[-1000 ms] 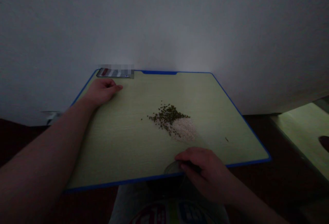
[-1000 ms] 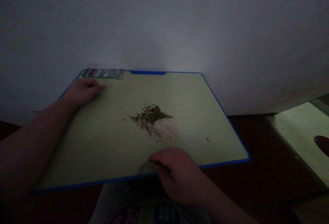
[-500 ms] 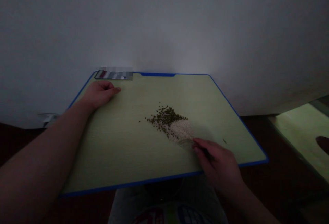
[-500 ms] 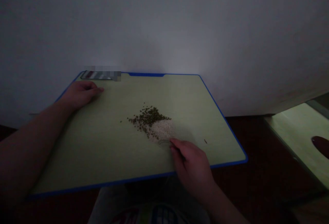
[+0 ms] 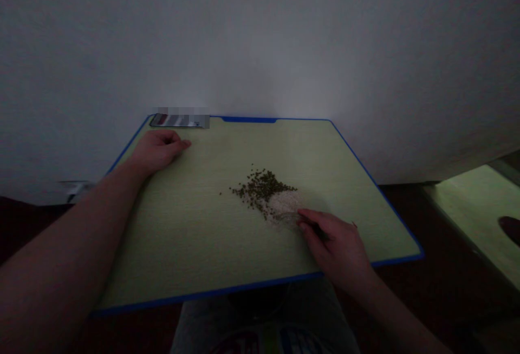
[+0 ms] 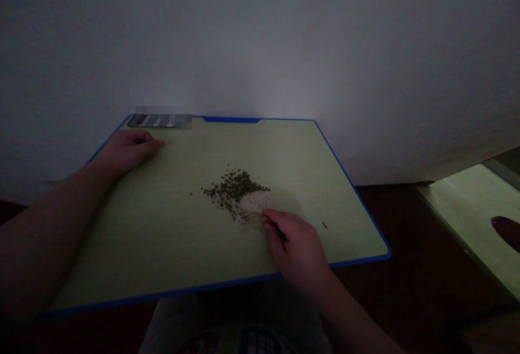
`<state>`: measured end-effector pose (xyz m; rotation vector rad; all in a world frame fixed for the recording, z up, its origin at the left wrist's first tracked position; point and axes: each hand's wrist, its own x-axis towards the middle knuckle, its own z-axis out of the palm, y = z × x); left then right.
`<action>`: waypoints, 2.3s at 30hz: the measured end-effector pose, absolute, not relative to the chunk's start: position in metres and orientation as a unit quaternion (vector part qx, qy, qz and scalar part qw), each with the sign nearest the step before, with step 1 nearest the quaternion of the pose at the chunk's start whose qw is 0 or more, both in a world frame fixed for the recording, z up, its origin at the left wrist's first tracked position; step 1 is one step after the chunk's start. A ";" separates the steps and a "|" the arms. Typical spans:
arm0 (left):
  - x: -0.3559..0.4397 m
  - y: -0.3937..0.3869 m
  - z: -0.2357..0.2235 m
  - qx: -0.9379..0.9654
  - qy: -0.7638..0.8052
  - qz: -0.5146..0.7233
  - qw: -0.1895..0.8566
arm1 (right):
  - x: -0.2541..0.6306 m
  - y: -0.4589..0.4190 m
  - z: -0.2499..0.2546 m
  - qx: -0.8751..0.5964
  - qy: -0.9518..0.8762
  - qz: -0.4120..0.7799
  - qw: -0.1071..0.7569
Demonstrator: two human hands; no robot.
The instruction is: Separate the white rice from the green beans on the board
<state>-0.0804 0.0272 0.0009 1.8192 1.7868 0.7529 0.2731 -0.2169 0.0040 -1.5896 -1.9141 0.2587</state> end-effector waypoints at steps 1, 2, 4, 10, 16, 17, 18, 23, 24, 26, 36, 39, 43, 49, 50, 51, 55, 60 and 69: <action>-0.080 0.028 0.001 0.666 0.652 0.277 0.235 | 0.273 -0.217 0.004 -0.599 -0.729 0.104 0.314; -0.080 0.028 0.000 0.668 0.650 0.279 0.232 | 0.273 -0.218 0.005 -0.595 -0.730 0.108 0.317; -0.080 0.028 0.000 0.666 0.650 0.282 0.232 | 0.274 -0.221 0.006 -0.591 -0.731 0.110 0.324; -0.076 0.027 0.004 0.656 0.661 0.275 0.239 | 0.267 -0.229 0.011 -0.558 -0.755 0.106 0.327; -0.081 0.030 0.001 0.670 0.648 0.274 0.238 | 0.265 -0.229 0.010 -0.573 -0.757 0.095 0.300; -0.082 0.029 0.001 0.668 0.648 0.274 0.240 | 0.267 -0.229 0.010 -0.583 -0.751 0.088 0.298; -0.082 0.029 0.001 0.666 0.650 0.273 0.242 | 0.270 -0.229 0.009 -0.591 -0.746 0.078 0.297; -0.081 0.027 0.001 0.658 0.661 0.273 0.235 | 0.280 -0.227 0.008 -0.616 -0.728 0.040 0.298; -0.082 0.028 0.001 0.660 0.662 0.268 0.233 | 0.279 -0.227 0.008 -0.618 -0.727 0.040 0.298; -0.082 0.028 0.000 0.671 0.651 0.274 0.226 | 0.277 -0.224 0.007 -0.620 -0.724 0.044 0.297; -0.081 0.028 0.001 0.666 0.645 0.283 0.246 | 0.272 -0.221 0.009 -0.582 -0.742 0.100 0.318; -0.079 0.028 0.001 0.665 0.645 0.286 0.246 | 0.269 -0.227 0.011 -0.571 -0.745 0.106 0.329; -0.079 0.029 0.001 0.663 0.651 0.280 0.242 | 0.262 -0.232 0.011 -0.540 -0.770 0.116 0.320; -0.080 0.029 0.002 0.666 0.649 0.280 0.241 | 0.269 -0.231 0.009 -0.579 -0.755 0.067 0.299; -0.080 0.029 0.001 0.666 0.650 0.278 0.239 | 0.272 -0.230 0.009 -0.588 -0.749 0.060 0.298; -0.080 0.029 0.001 0.665 0.650 0.278 0.239 | 0.275 -0.230 0.009 -0.594 -0.745 0.055 0.298; -0.081 0.030 -0.001 0.661 0.649 0.287 0.246 | 0.277 -0.225 0.007 -0.594 -0.746 0.058 0.295; -0.081 0.030 0.000 0.660 0.651 0.286 0.243 | 0.272 -0.222 0.007 -0.569 -0.758 0.098 0.304; -0.076 0.027 0.005 0.662 0.655 0.275 0.239 | 0.273 -0.228 0.012 -0.553 -0.761 0.118 0.317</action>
